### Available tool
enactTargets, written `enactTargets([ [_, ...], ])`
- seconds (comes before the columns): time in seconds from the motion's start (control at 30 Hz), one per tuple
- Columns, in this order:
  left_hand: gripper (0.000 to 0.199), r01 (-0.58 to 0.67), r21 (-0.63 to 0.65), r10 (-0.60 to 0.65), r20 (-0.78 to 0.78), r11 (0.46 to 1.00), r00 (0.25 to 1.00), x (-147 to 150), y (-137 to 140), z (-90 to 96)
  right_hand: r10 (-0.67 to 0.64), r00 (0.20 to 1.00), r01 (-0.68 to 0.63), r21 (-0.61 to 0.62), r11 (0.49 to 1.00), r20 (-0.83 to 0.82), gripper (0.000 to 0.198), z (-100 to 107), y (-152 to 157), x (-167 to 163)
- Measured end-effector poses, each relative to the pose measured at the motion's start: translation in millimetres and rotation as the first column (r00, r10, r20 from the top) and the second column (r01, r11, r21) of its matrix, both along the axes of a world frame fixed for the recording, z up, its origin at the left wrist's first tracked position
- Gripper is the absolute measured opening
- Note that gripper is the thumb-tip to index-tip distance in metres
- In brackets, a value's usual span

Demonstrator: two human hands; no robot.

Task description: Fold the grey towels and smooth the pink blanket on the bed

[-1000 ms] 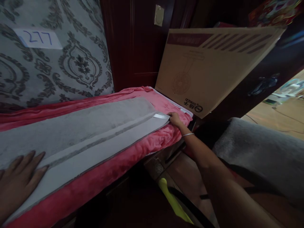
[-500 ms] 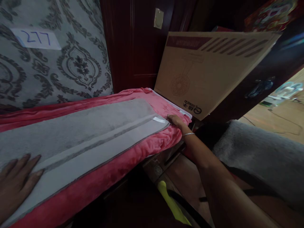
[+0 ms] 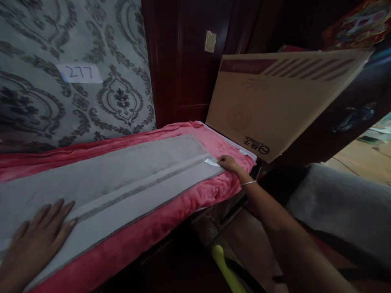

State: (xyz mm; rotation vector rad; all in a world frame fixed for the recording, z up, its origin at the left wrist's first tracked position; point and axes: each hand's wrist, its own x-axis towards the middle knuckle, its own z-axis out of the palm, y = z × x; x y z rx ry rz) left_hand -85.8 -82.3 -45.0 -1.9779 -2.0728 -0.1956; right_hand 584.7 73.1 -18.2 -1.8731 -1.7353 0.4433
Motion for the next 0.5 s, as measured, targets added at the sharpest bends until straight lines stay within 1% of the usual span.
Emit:
enactTargets([
  [0.07, 0.072, 0.012, 0.021, -0.013, 0.041, 1.0, 0.999, 8, -4, 6.0, -0.015, 0.998, 0.014, 0.008, 1.0, 0.06, 0.03, 4, 4, -7],
  [0.13, 0.072, -0.011, -0.015, 0.011, 0.052, 1.0, 0.999, 16, -8, 14.2, -0.015, 0.994, 0.009, 0.051, 0.999, 0.108, 0.045, 7, 8, -21],
  [0.17, 0.072, -0.026, -0.038, 0.028, 0.049, 0.999, 0.998, 20, -10, 18.3, 0.007, 0.989, -0.02, 0.088, 0.996, 0.15, 0.051, 7, 9, -30],
  [0.23, 0.071, -0.036, -0.053, 0.038, 0.042, 0.998, 0.998, 26, -15, 24.7, 0.106, 0.951, -0.154, 0.151, 0.976, 0.289, 0.06, 2, 9, -49],
  [0.27, 0.069, -0.036, -0.05, 0.038, 0.039, 0.998, 0.999, 28, -16, 26.7, 0.171, 0.912, -0.24, 0.147, 0.96, 0.372, 0.062, -3, 8, -58],
  [0.33, 0.068, -0.035, -0.057, 0.037, 0.036, 0.998, 0.999, 30, -18, 27.8, 0.28, 0.822, -0.36, 0.071, 0.93, 0.495, 0.062, -15, 5, -72],
  [0.4, 0.067, -0.038, -0.078, 0.042, 0.042, 0.996, 0.998, 30, -19, 26.7, 0.326, 0.789, -0.376, -0.01, 0.927, 0.521, 0.062, -26, 1, -79],
  [0.5, 0.066, -0.033, -0.081, 0.038, 0.053, 0.996, 0.998, 29, -22, 25.6, 0.317, 0.799, -0.352, -0.03, 0.935, 0.511, 0.064, -36, -2, -79],
])
